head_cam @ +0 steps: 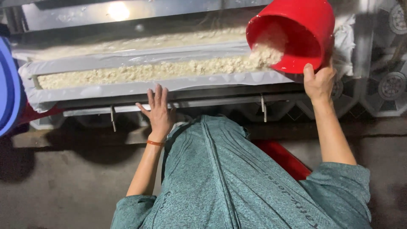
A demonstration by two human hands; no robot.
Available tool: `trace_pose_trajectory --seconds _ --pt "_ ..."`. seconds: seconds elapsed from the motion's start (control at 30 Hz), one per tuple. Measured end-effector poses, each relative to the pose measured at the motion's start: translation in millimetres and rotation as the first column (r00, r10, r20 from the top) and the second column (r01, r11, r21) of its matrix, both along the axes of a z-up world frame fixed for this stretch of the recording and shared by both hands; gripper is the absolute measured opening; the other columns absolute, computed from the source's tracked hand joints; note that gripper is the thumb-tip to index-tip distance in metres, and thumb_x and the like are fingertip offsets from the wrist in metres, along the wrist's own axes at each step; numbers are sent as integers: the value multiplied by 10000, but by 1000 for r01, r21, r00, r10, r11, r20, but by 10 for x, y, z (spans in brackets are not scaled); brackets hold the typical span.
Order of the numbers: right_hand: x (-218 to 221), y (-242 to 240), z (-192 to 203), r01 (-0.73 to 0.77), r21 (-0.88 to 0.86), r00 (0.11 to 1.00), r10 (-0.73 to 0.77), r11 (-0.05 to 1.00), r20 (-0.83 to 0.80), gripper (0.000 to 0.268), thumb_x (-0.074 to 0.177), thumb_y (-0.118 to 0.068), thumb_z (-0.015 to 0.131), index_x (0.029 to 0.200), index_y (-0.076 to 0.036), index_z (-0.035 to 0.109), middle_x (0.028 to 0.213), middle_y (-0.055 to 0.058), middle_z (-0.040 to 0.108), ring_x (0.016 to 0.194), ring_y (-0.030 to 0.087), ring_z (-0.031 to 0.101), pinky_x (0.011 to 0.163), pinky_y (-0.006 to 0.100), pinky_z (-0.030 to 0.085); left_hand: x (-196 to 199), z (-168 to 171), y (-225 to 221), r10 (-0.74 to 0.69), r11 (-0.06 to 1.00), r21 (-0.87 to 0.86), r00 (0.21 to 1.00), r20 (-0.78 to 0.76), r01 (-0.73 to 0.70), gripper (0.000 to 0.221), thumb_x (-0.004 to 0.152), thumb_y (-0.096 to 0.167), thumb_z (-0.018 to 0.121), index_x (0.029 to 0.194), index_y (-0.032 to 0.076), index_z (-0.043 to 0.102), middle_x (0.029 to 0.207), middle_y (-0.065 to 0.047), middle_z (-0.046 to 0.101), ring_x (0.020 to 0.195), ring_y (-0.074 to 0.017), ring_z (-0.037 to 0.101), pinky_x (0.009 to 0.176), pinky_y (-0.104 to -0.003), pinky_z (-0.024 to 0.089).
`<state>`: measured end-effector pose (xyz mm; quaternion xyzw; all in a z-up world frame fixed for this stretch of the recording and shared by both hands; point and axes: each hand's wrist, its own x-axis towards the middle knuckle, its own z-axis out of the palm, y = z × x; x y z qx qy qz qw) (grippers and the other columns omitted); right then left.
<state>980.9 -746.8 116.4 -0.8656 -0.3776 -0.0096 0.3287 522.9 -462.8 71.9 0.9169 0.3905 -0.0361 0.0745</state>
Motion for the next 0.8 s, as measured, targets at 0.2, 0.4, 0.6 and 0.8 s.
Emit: trace_pose_trajectory --seconds 0.2,0.4,0.6,0.8 --pt "-318 284 -155 -33 4 996 33 999 -80 286 959 -127 672 1106 94 568 945 246 608 826 453 576 810 527 470 -9 -35 -5 -11 999 52 1000 -21 12 957 947 316 737 1697 219 150 1754 -4 36 1605 -289 -51 1116 -767 -138" --pt "-680 685 -396 97 -326 935 -199 940 -295 776 1064 -455 712 576 -7 307 575 70 220 534 231 338 561 535 338 -42 -89 9 -32 997 73 996 -78 37 983 944 449 731 1700 245 137 1743 -12 -6 1588 -342 -66 1115 -802 -86" --pt "-1336 1479 66 -328 158 923 351 931 -155 576 991 -10 669 1509 76 432 1247 377 634 1113 525 640 940 601 521 -136 66 60 -24 999 -26 994 103 27 977 823 246 829 1641 235 295 1730 -41 181 1580 -423 36 1089 -827 -38" --pt "-1683 2027 285 -465 49 883 467 884 -39 806 1041 -165 600 1674 -18 123 1363 402 592 1126 554 655 910 628 549 -479 47 284 -4 1000 8 991 135 3 936 848 274 805 1637 222 305 1726 -54 200 1581 -431 50 1089 -830 -35"
